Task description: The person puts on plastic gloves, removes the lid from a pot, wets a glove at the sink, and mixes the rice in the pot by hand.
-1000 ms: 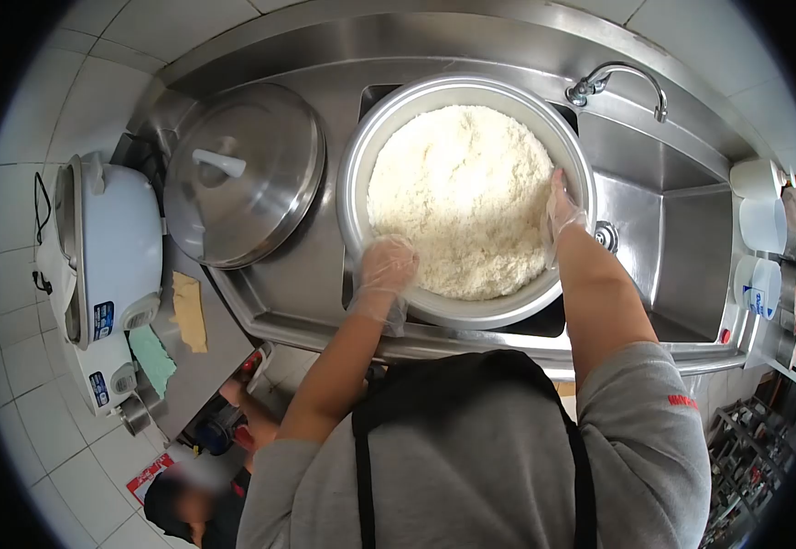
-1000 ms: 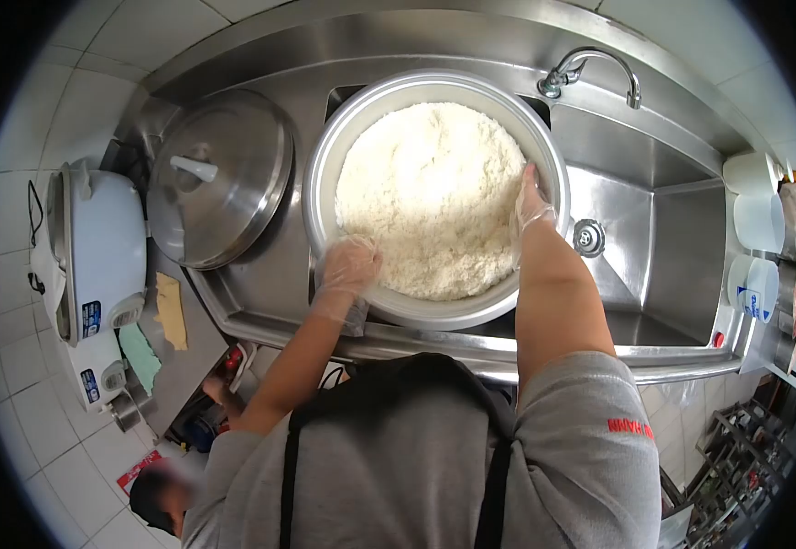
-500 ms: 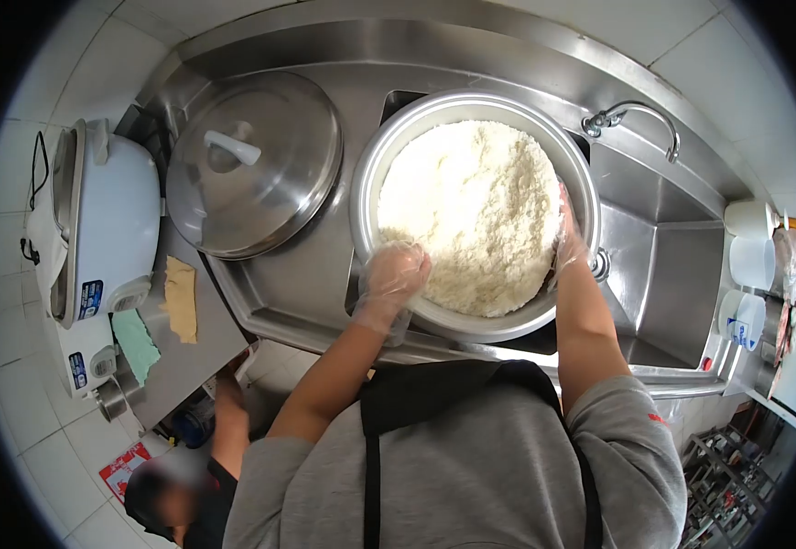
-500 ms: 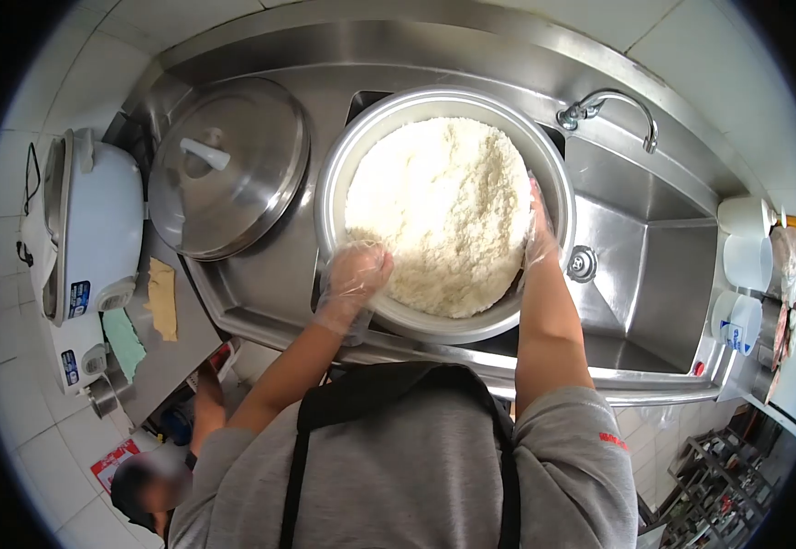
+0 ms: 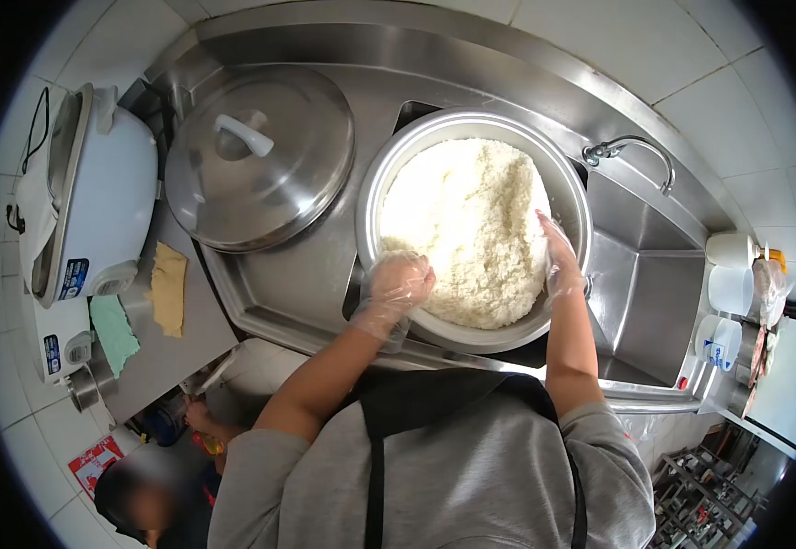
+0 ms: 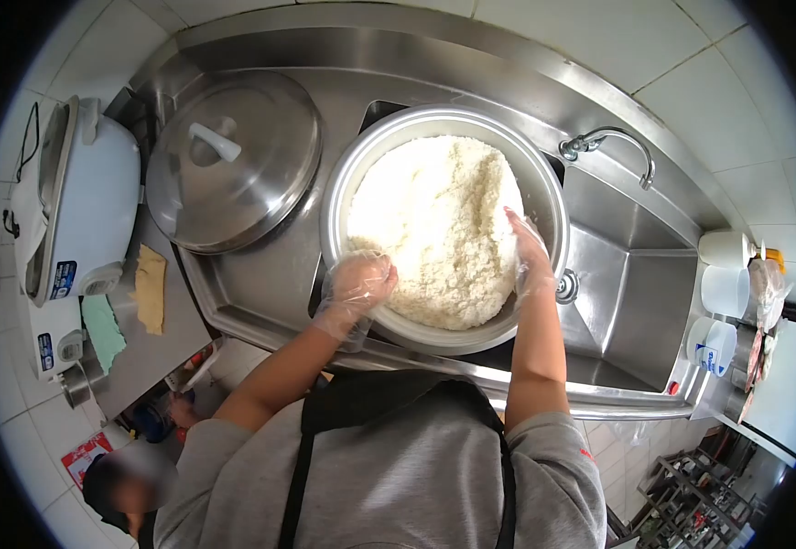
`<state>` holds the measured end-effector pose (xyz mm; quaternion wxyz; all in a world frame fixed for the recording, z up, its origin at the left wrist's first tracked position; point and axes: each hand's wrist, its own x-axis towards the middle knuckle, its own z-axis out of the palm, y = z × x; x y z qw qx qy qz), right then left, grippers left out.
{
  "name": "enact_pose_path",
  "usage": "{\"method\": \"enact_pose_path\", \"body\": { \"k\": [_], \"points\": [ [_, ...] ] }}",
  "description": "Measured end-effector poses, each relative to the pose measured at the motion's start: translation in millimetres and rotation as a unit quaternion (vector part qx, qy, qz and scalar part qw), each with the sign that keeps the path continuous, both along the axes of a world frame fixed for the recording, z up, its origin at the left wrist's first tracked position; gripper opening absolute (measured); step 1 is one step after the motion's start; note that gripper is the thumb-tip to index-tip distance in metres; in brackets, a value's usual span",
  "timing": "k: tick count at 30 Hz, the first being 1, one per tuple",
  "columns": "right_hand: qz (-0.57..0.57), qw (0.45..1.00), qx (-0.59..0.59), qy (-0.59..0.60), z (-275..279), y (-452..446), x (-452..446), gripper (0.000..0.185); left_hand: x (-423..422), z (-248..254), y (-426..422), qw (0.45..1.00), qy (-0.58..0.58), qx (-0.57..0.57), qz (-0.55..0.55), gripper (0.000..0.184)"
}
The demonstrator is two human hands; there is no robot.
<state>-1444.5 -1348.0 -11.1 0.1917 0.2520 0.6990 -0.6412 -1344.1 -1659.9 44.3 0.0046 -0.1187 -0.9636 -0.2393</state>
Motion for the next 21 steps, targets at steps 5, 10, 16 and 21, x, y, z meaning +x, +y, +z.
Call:
{"method": "enact_pose_path", "body": {
  "k": [5,10,16,21],
  "points": [
    [-0.024,0.992,0.013,0.126,-11.4,-24.0,0.1,0.089,2.8,-0.6,1.3,1.000,-0.016,-0.023,0.006,0.021],
    [0.070,0.901,0.428,-0.006,80.5,-81.5,5.6,0.077,1.0,11.1,2.5,0.997,-0.058,-0.051,-0.014,0.024],
    [0.104,0.865,0.489,0.039,71.5,-98.8,11.3,0.071,2.9,9.2,4.1,0.993,-0.092,-0.071,-0.008,0.026],
    [0.145,0.809,0.557,0.120,31.3,-114.1,13.5,0.069,4.1,-0.6,4.3,0.995,-0.059,-0.084,0.001,0.022]
  ]
}}
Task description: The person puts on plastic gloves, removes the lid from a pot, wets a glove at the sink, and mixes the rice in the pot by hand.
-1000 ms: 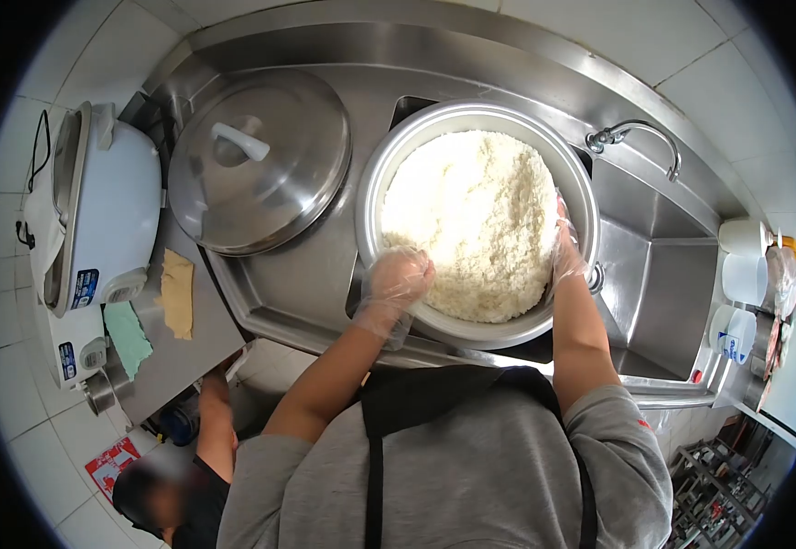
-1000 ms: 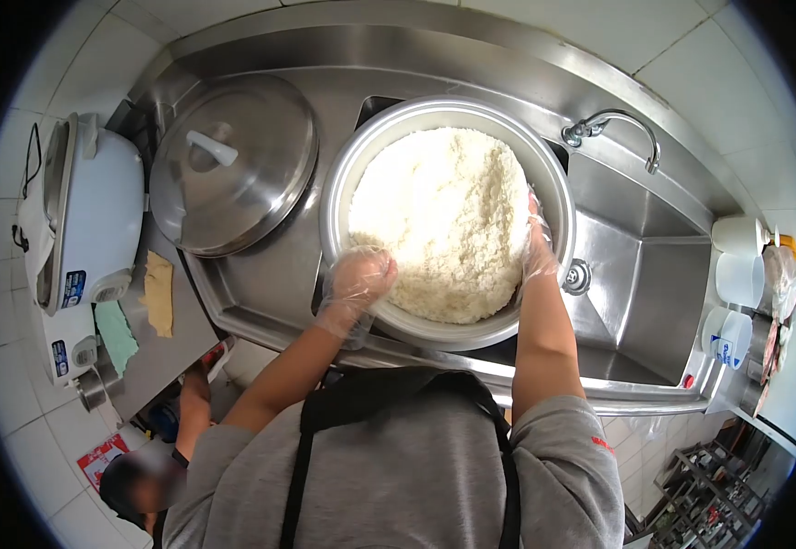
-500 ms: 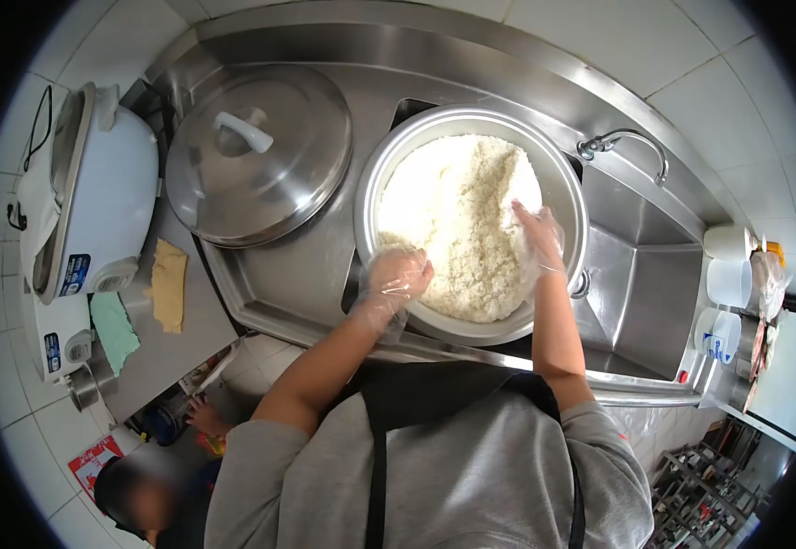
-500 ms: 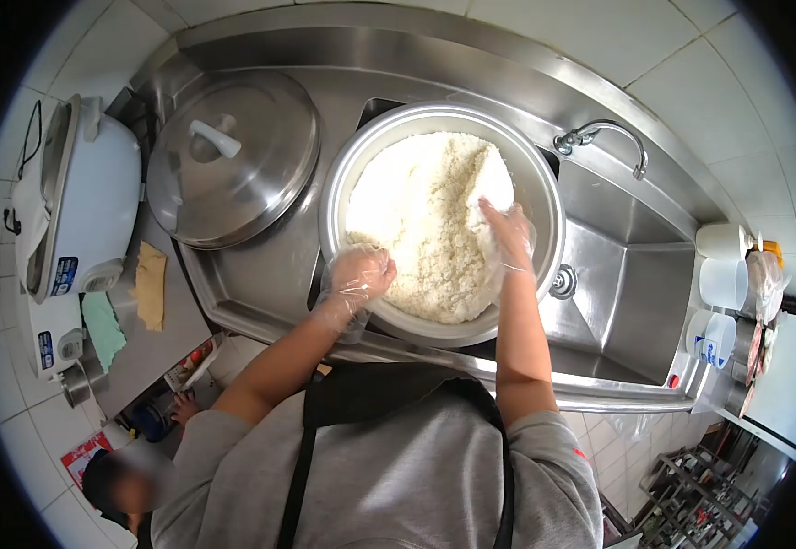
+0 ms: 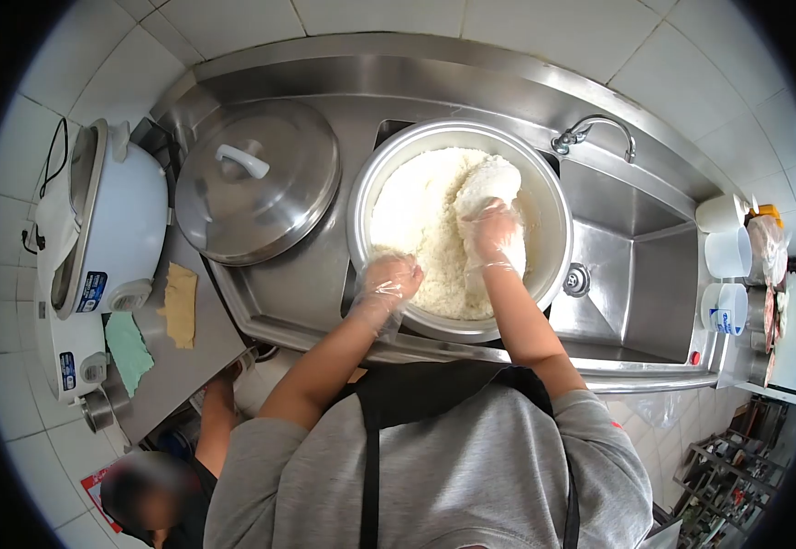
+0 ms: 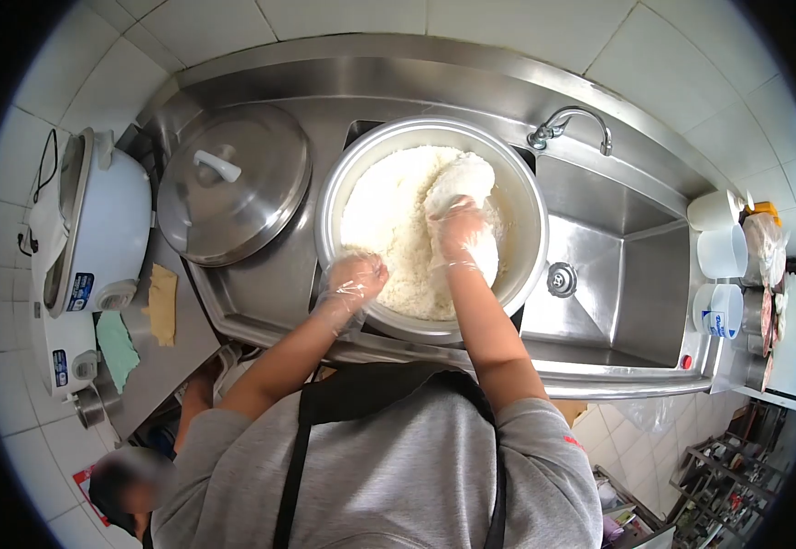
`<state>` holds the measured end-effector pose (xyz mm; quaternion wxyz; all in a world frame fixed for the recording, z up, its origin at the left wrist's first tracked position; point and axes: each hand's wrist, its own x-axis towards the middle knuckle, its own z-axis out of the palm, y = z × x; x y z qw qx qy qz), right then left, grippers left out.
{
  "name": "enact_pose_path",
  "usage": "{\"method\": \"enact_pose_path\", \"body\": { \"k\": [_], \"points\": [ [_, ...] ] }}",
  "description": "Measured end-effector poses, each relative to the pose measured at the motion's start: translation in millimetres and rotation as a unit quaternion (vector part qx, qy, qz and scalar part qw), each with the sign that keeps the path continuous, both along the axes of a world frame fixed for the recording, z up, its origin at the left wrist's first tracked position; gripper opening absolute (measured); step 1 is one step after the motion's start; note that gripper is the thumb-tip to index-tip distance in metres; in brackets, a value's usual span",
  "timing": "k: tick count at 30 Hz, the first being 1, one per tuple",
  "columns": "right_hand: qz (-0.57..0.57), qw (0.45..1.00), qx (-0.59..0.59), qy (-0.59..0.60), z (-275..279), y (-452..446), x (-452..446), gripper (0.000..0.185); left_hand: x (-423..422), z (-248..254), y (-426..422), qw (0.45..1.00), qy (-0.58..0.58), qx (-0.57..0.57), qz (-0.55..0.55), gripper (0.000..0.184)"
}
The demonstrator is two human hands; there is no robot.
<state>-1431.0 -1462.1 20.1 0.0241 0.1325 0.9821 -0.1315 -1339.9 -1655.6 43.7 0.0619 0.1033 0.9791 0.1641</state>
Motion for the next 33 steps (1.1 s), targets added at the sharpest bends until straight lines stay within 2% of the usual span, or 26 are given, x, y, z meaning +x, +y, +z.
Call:
{"method": "enact_pose_path", "body": {
  "k": [2,5,6,7,8,11,14,15,17,19,22,24,26,27,28,29,30,32,33],
  "points": [
    [0.058,0.993,0.105,0.004,-21.6,-13.9,-0.4,0.071,0.8,-0.7,-0.5,1.000,0.009,0.012,-0.004,0.023],
    [0.119,0.985,0.122,-0.004,-38.6,-10.4,-3.9,0.078,1.9,1.7,0.0,1.000,-0.002,-0.003,-0.001,0.023],
    [0.035,0.999,-0.005,-0.015,-38.9,-1.4,-12.4,0.080,0.8,3.7,-0.2,1.000,-0.010,-0.014,0.000,0.023],
    [-0.048,0.990,-0.131,-0.023,-36.4,15.0,-28.9,0.083,-2.8,6.3,-0.3,1.000,-0.021,-0.018,-0.005,0.024],
    [-0.130,0.958,-0.255,-0.036,-37.8,26.8,-36.3,0.086,-2.6,8.3,-0.5,0.999,-0.037,-0.021,-0.011,0.026],
    [-0.172,0.969,-0.162,0.070,-5.9,37.2,-37.1,0.092,-2.3,12.2,1.2,0.997,-0.065,-0.039,-0.017,0.028],
    [-0.141,0.963,-0.228,-0.019,21.1,47.7,-46.3,0.090,-4.0,8.2,0.7,0.999,-0.032,-0.039,0.000,0.027],
    [-0.150,0.947,-0.280,-0.049,47.9,45.6,-36.7,0.101,-2.8,5.2,0.5,0.999,-0.014,-0.036,0.008,0.026],
    [-0.125,0.880,-0.434,-0.146,-25.6,91.2,-70.6,0.091,-1.8,3.0,0.1,1.000,-0.008,-0.013,0.022,0.026],
    [-0.128,0.816,-0.540,-0.163,-7.3,92.1,-55.9,0.077,0.5,4.7,-0.2,0.999,-0.010,-0.001,0.032,0.026],
    [-0.078,0.798,-0.576,-0.160,17.7,83.6,-34.2,0.075,0.2,8.3,0.8,0.999,-0.027,0.004,0.038,0.025],
    [0.041,0.802,-0.580,-0.134,12.5,76.5,-36.6,0.072,-0.5,6.5,0.4,0.998,-0.043,0.013,0.041,0.023],
    [0.123,0.775,-0.614,-0.083,-56.9,67.8,-52.6,0.065,2.0,1.4,-0.3,0.998,-0.023,0.031,0.039,0.026],
    [0.145,0.869,-0.468,-0.066,-30.5,47.3,-39.1,0.071,1.4,0.9,-1.4,0.998,-0.009,0.039,0.038,0.029],
    [0.161,0.937,-0.307,-0.045,4.0,20.1,-21.3,0.077,2.8,4.8,-1.3,0.998,-0.009,0.040,0.040,0.036],
    [0.196,0.937,-0.284,-0.046,-4.9,10.7,-17.8,0.079,5.3,11.6,-0.7,0.998,-0.010,0.042,0.044,0.044],
    [0.229,0.940,-0.248,-0.057,9.6,1.5,-12.6,0.079,5.1,16.2,-1.3,0.998,-0.009,0.042,0.048,0.053],
    [0.291,0.937,-0.173,-0.083,48.0,-10.7,8.7,0.078,-3.1,-4.8,-3.9,0.983,0.082,0.160,0.043,0.074],
    [0.314,0.932,-0.178,-0.018,45.9,-10.7,18.2,0.074,-6.5,-12.5,-2.5,0.967,0.124,0.218,0.039,0.085]
  ]
}}
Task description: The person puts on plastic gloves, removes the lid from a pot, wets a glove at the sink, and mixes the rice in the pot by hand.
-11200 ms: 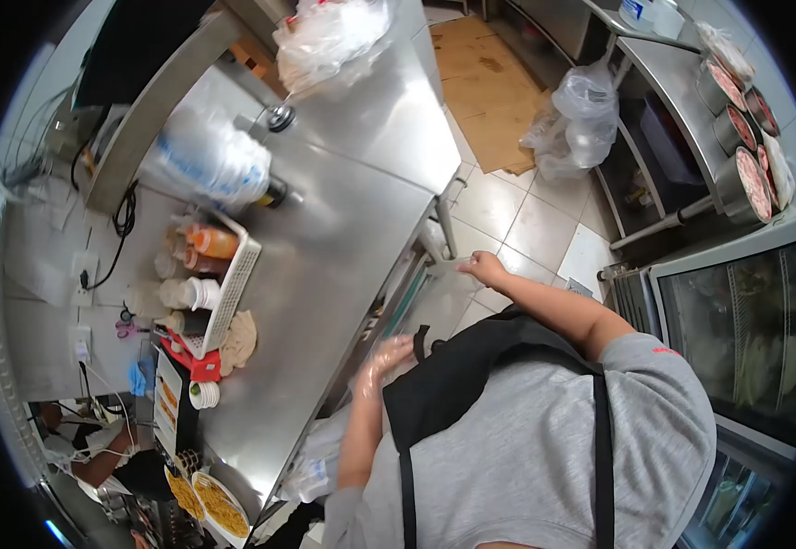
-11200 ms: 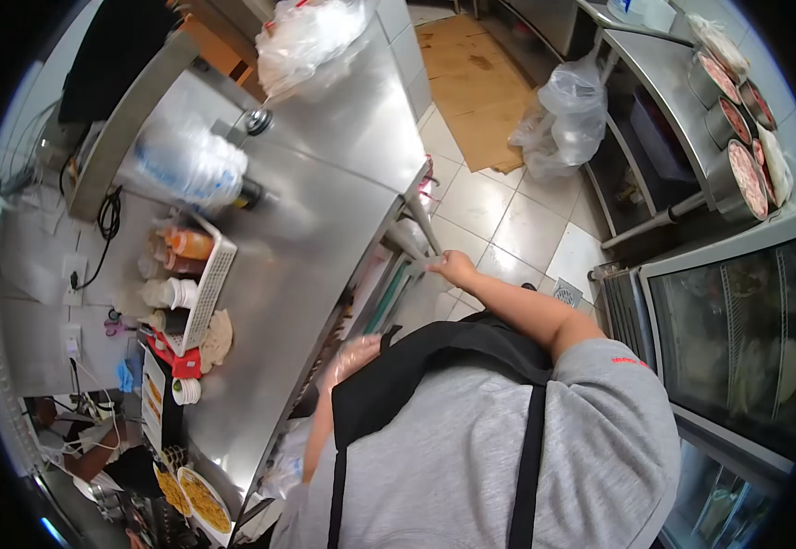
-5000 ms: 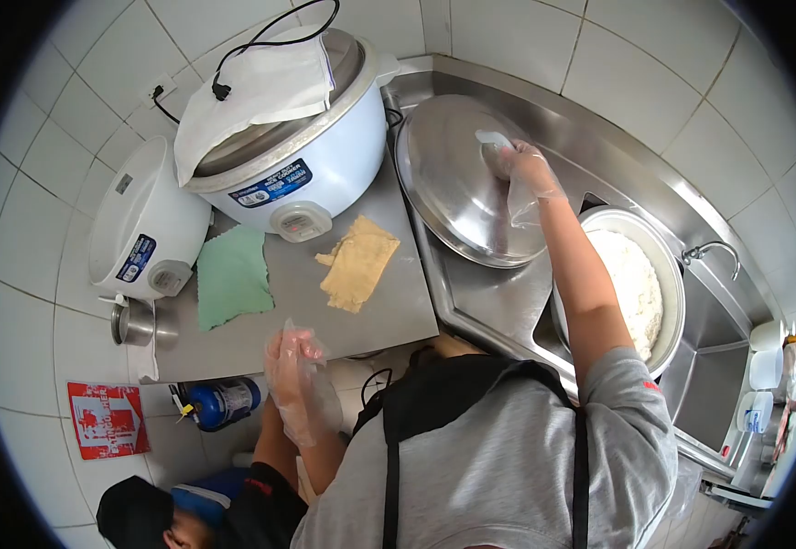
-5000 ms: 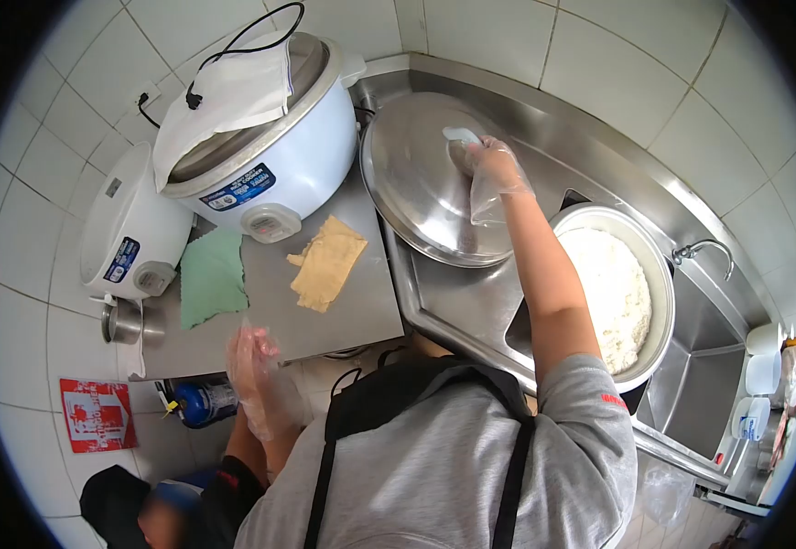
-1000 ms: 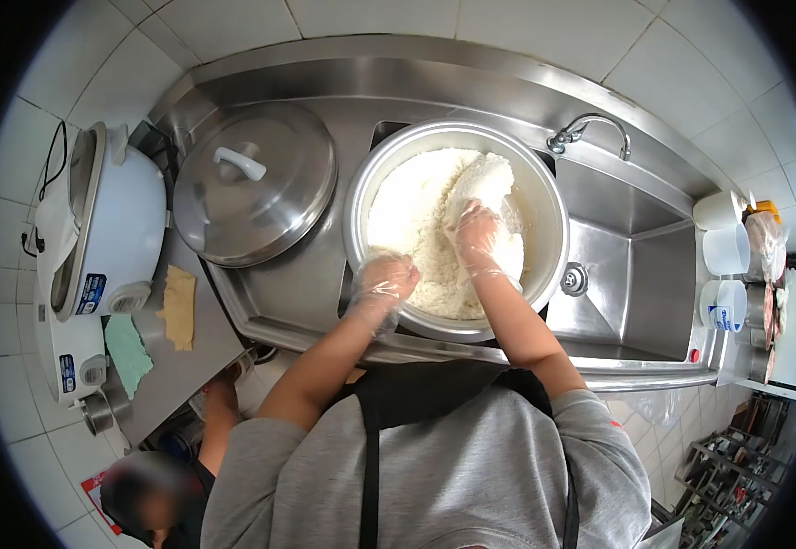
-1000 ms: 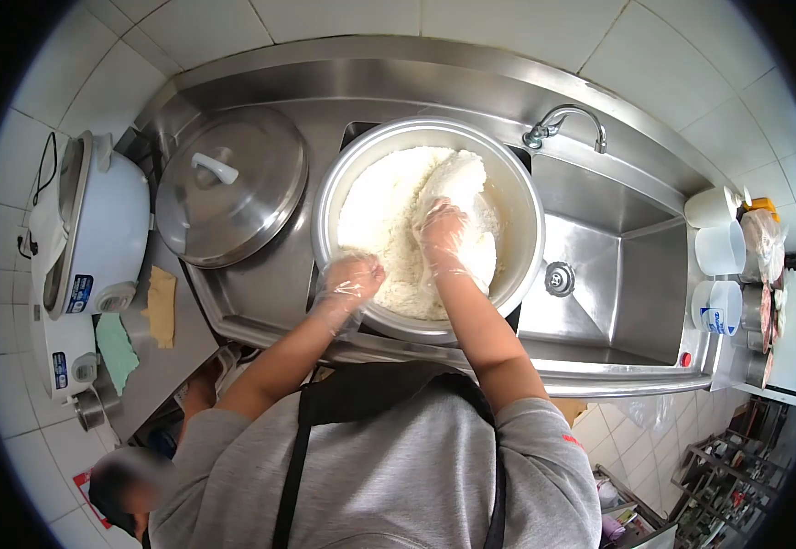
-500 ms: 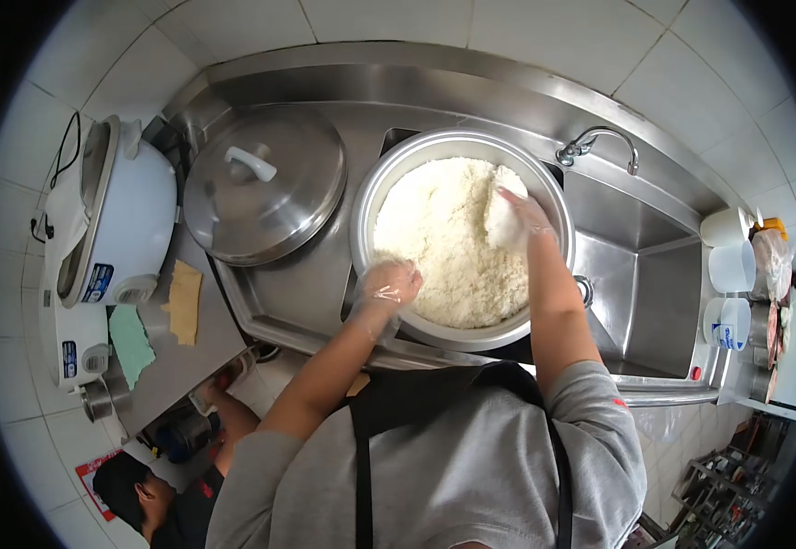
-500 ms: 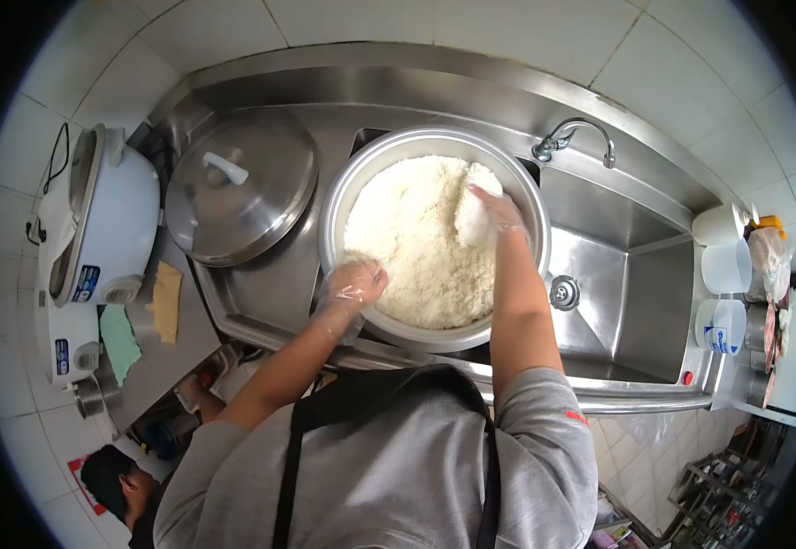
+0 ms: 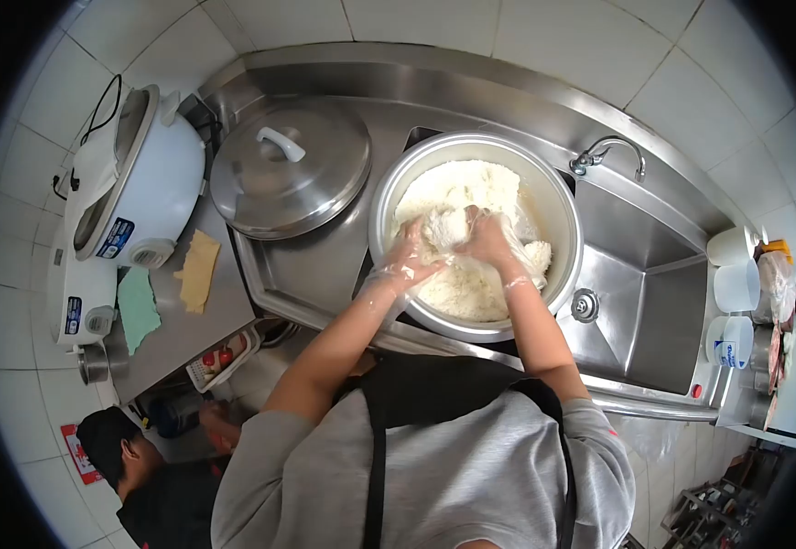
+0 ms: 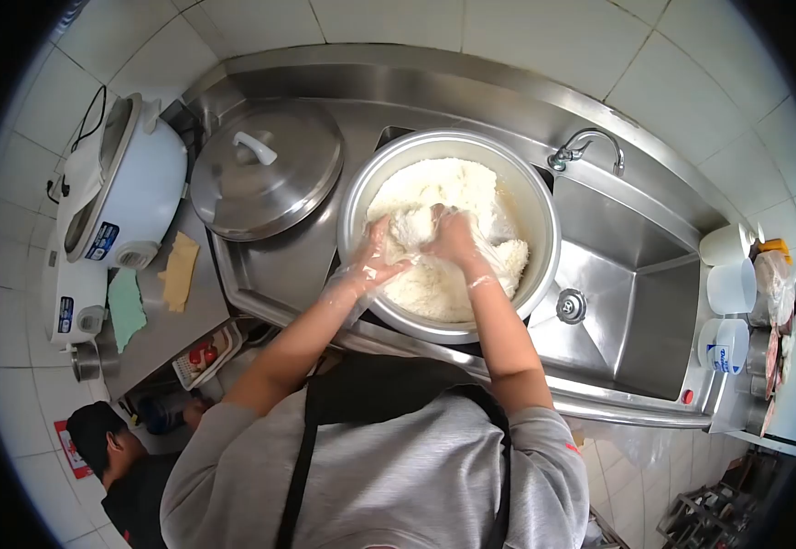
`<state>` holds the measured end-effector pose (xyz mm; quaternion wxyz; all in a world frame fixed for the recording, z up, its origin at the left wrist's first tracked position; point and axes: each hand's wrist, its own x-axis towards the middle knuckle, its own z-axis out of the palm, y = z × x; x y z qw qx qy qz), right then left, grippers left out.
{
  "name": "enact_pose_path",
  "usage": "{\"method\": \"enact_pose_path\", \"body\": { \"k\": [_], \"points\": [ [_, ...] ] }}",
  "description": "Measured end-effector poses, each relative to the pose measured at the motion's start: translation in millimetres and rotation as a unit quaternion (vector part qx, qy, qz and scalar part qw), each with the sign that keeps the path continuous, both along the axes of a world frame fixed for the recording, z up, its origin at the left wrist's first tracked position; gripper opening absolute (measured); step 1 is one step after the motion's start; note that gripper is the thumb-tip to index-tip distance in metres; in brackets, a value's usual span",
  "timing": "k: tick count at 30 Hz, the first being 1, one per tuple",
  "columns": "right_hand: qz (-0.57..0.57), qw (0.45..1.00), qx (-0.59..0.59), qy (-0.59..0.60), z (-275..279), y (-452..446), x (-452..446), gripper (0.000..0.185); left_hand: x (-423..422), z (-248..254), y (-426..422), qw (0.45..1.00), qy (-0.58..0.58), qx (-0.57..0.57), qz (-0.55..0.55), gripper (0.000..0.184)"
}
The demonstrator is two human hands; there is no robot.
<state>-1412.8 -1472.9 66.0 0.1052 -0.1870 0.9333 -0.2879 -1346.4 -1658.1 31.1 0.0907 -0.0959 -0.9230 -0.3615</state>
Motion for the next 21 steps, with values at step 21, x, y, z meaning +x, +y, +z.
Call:
{"method": "enact_pose_path", "body": {
  "k": [21],
  "points": [
    [-0.149,0.971,-0.107,-0.153,-38.2,5.0,45.3,0.078,-35.0,-1.9,43.3,0.942,-0.286,0.173,-0.022,0.079]
  ]
}}
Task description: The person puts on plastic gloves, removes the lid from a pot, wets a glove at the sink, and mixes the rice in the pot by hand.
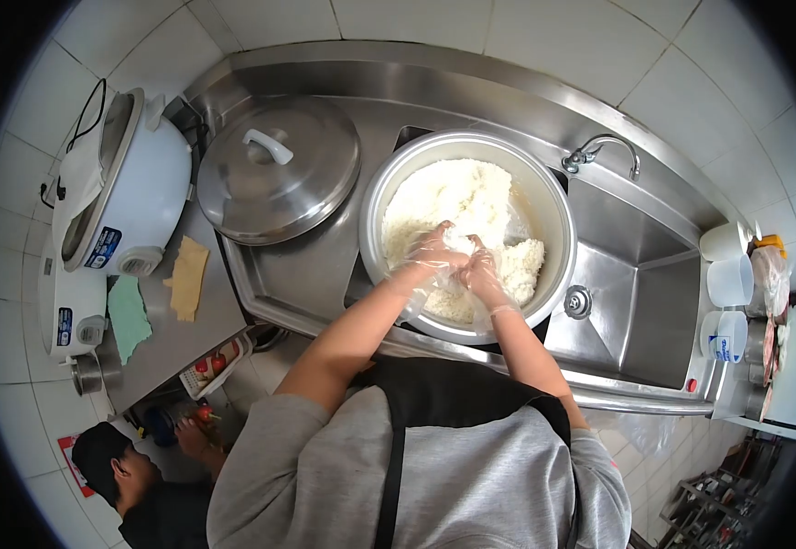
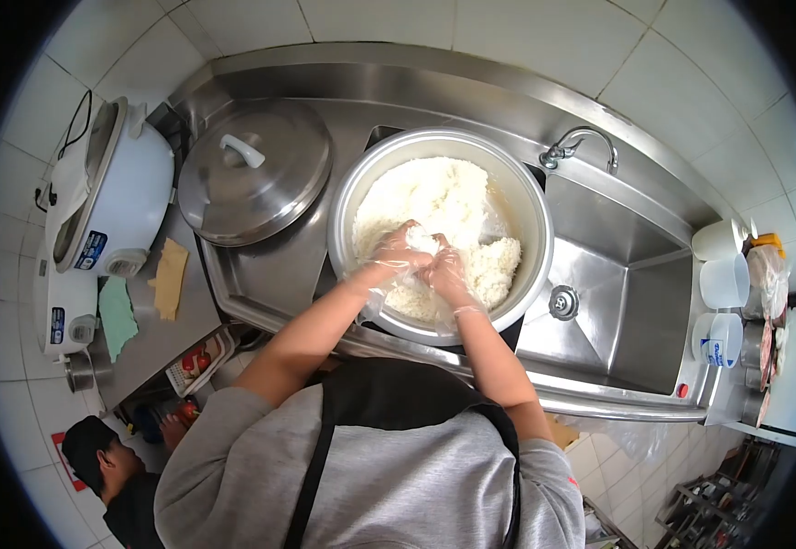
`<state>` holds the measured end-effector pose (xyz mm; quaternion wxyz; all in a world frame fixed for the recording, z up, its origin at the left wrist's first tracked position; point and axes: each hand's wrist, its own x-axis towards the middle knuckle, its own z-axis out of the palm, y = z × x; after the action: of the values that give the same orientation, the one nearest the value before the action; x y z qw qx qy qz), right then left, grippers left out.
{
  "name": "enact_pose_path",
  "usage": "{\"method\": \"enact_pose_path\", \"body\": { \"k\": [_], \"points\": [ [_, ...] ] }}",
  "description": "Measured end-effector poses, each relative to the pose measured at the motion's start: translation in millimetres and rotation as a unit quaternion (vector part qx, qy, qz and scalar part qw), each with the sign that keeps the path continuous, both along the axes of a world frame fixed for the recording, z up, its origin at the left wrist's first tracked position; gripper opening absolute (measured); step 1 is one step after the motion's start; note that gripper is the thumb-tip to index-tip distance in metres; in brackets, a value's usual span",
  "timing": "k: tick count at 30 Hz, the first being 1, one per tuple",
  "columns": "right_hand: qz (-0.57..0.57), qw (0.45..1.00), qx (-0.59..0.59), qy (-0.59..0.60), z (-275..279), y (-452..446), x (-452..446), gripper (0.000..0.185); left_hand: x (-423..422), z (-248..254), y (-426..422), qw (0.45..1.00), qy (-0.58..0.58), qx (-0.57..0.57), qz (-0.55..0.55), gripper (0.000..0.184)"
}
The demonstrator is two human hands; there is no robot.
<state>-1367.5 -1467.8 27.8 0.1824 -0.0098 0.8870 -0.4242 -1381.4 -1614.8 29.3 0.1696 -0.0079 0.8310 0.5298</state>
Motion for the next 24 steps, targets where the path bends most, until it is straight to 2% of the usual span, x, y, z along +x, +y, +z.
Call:
{"method": "enact_pose_path", "body": {
  "k": [3,6,8,9,12,13,14,16,17,20,21,24],
  "points": [
    [-0.016,0.996,-0.090,0.012,-21.6,6.5,-1.6,0.076,6.8,36.9,-5.4,0.990,-0.025,0.136,-0.008,0.070],
    [0.009,0.991,-0.136,0.013,11.0,17.9,-0.7,0.072,7.8,46.3,-0.4,0.984,-0.069,0.159,-0.047,0.054],
    [0.044,0.989,-0.140,-0.005,27.6,27.2,-0.3,0.069,1.4,7.9,6.9,0.984,-0.097,0.138,-0.056,0.047],
    [0.069,0.991,-0.111,-0.001,23.6,30.2,-3.9,0.074,-2.5,1.8,10.6,0.984,-0.108,0.127,-0.060,0.044],
    [0.057,0.965,-0.111,0.232,20.1,25.7,4.4,0.078,-6.5,-2.5,16.3,0.970,-0.170,0.168,-0.041,0.045],
    [0.040,0.974,-0.200,0.096,27.3,23.9,1.8,0.078,-3.8,4.1,18.1,0.976,-0.169,0.136,-0.015,0.050],
    [-0.001,0.962,-0.272,-0.036,34.9,22.0,-0.8,0.078,-2.4,11.0,18.7,0.972,-0.175,0.158,-0.009,0.052],
    [0.101,0.984,-0.102,0.103,19.9,28.0,-1.8,0.077,5.9,46.0,17.5,0.961,-0.190,0.201,0.000,0.057],
    [0.054,0.988,-0.111,0.089,2.0,26.3,-1.7,0.070,6.4,44.3,17.2,0.957,-0.193,0.218,0.010,0.057],
    [0.026,0.988,-0.111,0.104,9.3,19.7,-2.9,0.062,5.4,25.1,17.8,0.940,-0.201,0.273,0.038,0.056],
    [-0.032,0.994,-0.098,0.040,30.8,12.1,-1.1,0.052,4.4,15.8,17.2,0.922,-0.220,0.312,0.062,0.055],
    [-0.028,0.992,-0.125,-0.001,34.0,11.0,-9.6,0.057,-1.5,-21.6,11.8,0.875,-0.250,0.396,0.121,0.051]
  ]
}}
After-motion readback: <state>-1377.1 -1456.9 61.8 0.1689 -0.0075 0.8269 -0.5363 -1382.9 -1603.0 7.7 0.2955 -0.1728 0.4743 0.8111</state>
